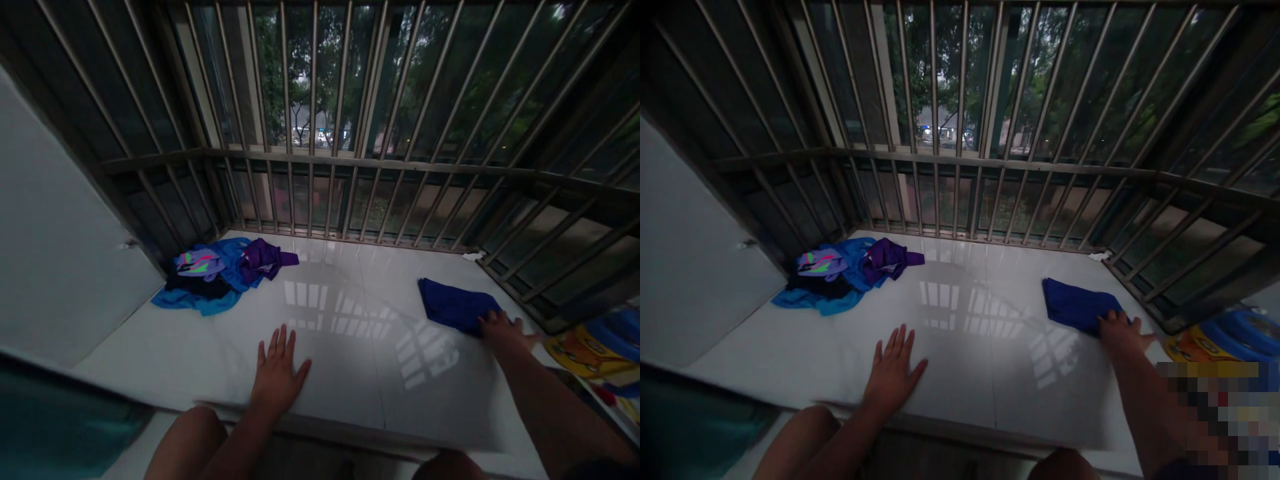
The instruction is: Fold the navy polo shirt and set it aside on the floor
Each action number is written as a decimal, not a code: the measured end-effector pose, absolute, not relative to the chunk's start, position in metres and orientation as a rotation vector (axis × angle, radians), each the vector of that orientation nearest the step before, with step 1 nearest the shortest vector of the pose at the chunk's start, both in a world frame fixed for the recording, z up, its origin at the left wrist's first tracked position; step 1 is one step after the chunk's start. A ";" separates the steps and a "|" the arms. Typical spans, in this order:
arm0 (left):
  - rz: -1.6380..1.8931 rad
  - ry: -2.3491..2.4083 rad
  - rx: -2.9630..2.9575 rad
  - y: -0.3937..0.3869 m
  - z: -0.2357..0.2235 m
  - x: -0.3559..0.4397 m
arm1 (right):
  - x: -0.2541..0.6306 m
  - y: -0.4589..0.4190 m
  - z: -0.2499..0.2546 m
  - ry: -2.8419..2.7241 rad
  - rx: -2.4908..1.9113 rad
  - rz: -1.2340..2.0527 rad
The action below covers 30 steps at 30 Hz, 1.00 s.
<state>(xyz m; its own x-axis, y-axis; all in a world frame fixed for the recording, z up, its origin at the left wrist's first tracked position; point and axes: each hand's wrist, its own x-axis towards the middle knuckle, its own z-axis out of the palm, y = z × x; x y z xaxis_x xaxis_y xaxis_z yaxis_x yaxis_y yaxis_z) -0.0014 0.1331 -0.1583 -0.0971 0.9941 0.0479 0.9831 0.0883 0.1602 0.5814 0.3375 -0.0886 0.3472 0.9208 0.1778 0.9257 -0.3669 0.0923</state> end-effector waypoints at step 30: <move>0.401 2.229 2.054 0.135 -0.157 0.000 | 0.430 0.155 -0.177 -1.836 -2.095 -0.143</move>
<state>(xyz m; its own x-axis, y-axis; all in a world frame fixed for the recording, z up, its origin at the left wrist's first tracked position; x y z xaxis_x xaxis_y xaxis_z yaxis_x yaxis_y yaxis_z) -0.0002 0.1353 -0.1569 -0.0955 0.9888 0.1146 0.9668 0.0647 0.2474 0.4301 0.1551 -0.1773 0.1548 0.9408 0.3017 0.9761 -0.0984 -0.1938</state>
